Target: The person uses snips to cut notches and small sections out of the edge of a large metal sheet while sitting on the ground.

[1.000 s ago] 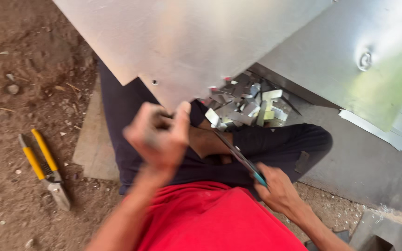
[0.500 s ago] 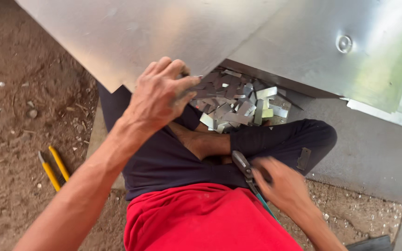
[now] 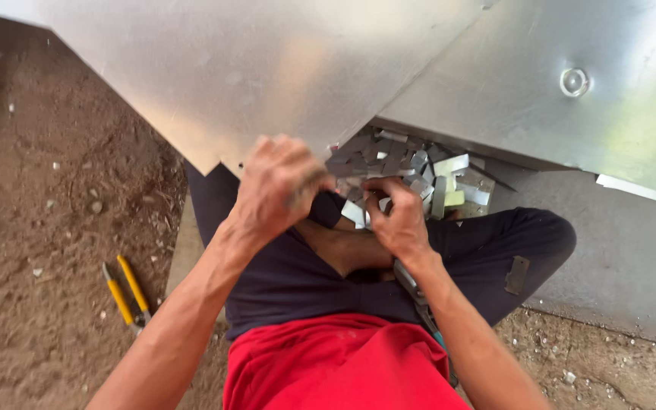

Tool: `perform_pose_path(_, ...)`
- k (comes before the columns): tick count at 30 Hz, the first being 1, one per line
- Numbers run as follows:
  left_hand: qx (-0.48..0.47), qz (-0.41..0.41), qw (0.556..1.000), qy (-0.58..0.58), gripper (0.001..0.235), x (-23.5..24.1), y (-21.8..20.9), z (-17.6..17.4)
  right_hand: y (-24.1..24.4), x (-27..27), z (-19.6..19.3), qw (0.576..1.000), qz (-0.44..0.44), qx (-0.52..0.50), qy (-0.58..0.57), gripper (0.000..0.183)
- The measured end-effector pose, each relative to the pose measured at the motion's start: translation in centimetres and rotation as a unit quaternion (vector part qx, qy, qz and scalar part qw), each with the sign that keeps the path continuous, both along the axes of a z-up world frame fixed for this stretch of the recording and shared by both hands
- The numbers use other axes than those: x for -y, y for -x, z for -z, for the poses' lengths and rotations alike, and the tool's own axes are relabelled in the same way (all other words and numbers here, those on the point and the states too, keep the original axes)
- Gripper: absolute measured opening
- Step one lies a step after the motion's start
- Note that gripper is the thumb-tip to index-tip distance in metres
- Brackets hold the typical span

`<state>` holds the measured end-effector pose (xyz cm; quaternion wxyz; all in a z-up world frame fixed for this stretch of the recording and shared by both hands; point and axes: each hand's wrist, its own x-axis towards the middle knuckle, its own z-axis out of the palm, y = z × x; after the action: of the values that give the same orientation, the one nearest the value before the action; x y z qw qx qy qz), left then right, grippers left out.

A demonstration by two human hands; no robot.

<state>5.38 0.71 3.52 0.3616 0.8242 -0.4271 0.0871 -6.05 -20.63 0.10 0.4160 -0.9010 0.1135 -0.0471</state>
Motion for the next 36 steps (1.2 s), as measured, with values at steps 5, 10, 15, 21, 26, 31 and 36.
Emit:
perform_pose_path(5, 0.014, -0.015, 0.999, 0.03, 0.032, 0.7, -1.6, -1.5, -1.6, -1.8, -2.9, 0.995, 0.04, 0.09, -0.013, 0.013)
perform_pose_path(10, -0.056, 0.05, 0.997, -0.023, 0.026, 0.6, -4.5, -2.8, -2.1, -2.9, -3.6, 0.99, 0.053, 0.109, -0.076, 0.012)
perform_pose_path(15, -0.098, 0.033, 0.99, -0.092, 0.02, 2.2, -4.8, -1.6, -0.3, -3.6, -2.6, 0.992, 0.075, 0.057, -0.085, 0.013)
perform_pose_path(21, -0.056, 0.044, 0.997, -0.018, 0.018, 1.8, -4.0, -0.5, 0.9, -3.9, -1.9, 0.983, 0.088, 0.06, -0.147, 0.013)
perform_pose_path(26, -0.038, -0.005, 0.998, -0.054, 0.017, 2.1, -3.6, -0.9, 1.3, -3.9, -1.5, 0.988, 0.085, 0.038, -0.121, 0.013)
perform_pose_path(31, -0.006, 0.045, 0.998, -0.034, 0.036, 0.4, -2.8, -1.3, 2.6, -3.3, -0.9, 0.986, 0.087, 0.045, -0.135, 0.011)
perform_pose_path(36, -0.205, -0.33, 0.893, 0.227, 0.037, -8.0, -6.5, -0.5, 3.6, -2.6, -2.4, 0.983, 0.095, 0.062, -0.142, 0.009)
